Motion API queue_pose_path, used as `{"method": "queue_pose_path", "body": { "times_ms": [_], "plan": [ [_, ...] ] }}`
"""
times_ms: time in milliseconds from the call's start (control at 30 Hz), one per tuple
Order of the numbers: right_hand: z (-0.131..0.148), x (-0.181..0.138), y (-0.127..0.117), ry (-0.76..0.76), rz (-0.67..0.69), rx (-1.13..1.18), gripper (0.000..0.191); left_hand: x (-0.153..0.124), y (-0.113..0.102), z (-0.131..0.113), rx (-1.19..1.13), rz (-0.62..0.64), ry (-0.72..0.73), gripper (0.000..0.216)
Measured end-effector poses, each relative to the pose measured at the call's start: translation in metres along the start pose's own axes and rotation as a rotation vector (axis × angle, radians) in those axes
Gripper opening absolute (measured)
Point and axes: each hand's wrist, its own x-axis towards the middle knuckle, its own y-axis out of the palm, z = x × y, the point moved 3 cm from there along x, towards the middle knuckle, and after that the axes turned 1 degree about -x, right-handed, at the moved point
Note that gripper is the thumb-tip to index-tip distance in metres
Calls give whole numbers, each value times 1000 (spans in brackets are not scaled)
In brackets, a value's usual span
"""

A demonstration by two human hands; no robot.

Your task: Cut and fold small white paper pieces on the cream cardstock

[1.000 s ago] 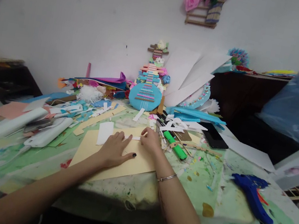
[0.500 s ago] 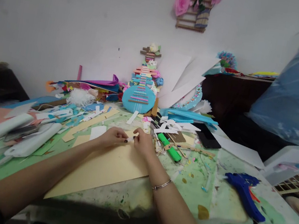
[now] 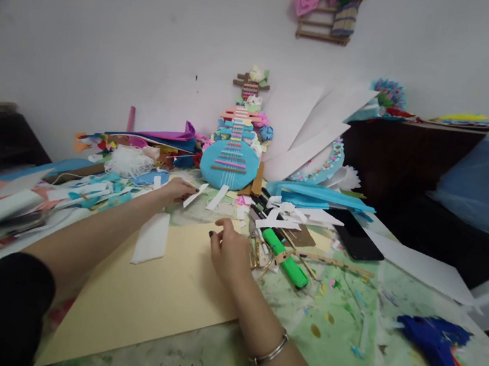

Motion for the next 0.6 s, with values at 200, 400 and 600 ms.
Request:
{"method": "queue_pose_path", "body": {
  "times_ms": [200, 400, 600],
  "plan": [
    [2, 0, 8, 16, 106, 5, 23, 51, 10, 9, 6, -95, -140, 29],
    [3, -3, 12, -10, 158, 30, 23, 68, 24, 8, 3, -61, -225, 34],
    [10, -5, 12, -11, 203, 33, 23, 69, 36, 1, 45, -20, -256, 34]
  ]
}}
